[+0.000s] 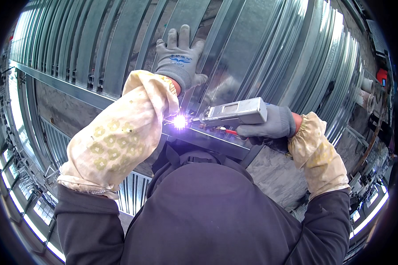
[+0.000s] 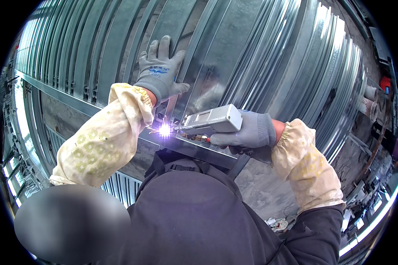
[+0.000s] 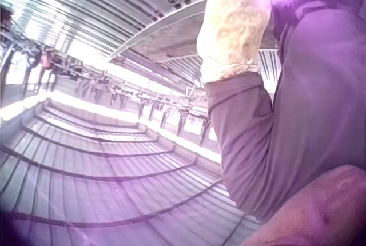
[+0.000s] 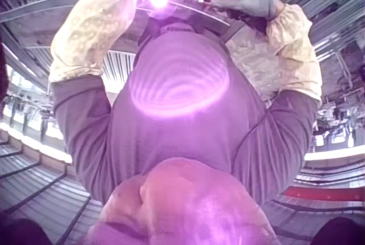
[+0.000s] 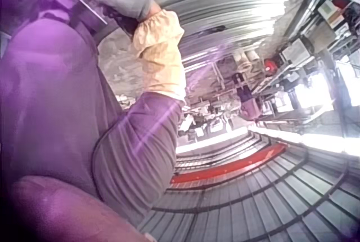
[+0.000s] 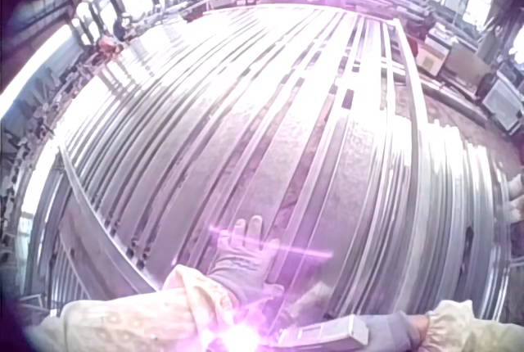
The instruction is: The person welds metal frame components using a handheld welding torch, creating bright sparks at the joints. They repeatedly position the torch, weld along seams, and adjust the frame while working in a workshop environment.
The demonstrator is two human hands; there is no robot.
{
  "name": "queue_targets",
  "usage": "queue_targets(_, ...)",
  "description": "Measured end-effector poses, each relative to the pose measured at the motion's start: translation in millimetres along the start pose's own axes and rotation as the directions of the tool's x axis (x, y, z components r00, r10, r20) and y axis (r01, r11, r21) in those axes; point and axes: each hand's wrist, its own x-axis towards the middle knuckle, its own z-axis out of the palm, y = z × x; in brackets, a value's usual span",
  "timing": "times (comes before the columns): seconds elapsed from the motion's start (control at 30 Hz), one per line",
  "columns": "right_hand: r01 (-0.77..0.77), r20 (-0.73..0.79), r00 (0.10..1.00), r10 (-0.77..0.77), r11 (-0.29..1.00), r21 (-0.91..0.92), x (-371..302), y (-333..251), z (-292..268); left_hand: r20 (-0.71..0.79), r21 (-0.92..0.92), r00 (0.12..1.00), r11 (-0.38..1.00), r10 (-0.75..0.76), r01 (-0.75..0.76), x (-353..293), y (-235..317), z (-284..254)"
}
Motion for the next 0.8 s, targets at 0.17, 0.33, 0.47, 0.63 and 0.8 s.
queue_targets(0.17, 0.020, 0.001, 1.000, -0.020, 1.000, -0.003, 0.5, 0.2, 0.3, -0.018, -0.014, 1.000, 1.000, -0.004, 0.004, 0.0, -1.4, 5.2)
queue_targets(0.33, 0.115, 0.020, 0.993, -0.115, 0.993, -0.030, 6.6, 10.9, 0.8, 0.002, -0.006, 1.000, 1.000, 0.000, 0.000, -0.9, -0.6, -0.2)
queue_targets(0.47, 0.157, 0.007, 0.988, -0.157, 0.983, -0.099, 4.7, 20.0, -3.8, 0.006, -0.008, 1.000, 1.000, 0.003, -0.003, -1.7, -1.3, 0.6)
queue_targets(0.63, 0.129, -0.044, 0.991, -0.128, 0.991, 0.018, -4.7, 11.6, -1.3, 0.046, 0.009, 0.999, 1.000, -0.004, 0.003, -0.8, -0.3, -1.1)
queue_targets(0.8, 0.075, -0.055, 0.996, -0.074, 0.997, 0.019, -3.4, 2.0, 2.6, 0.019, -0.001, 1.000, 1.000, 0.001, -0.001, -0.9, -0.7, 1.6)
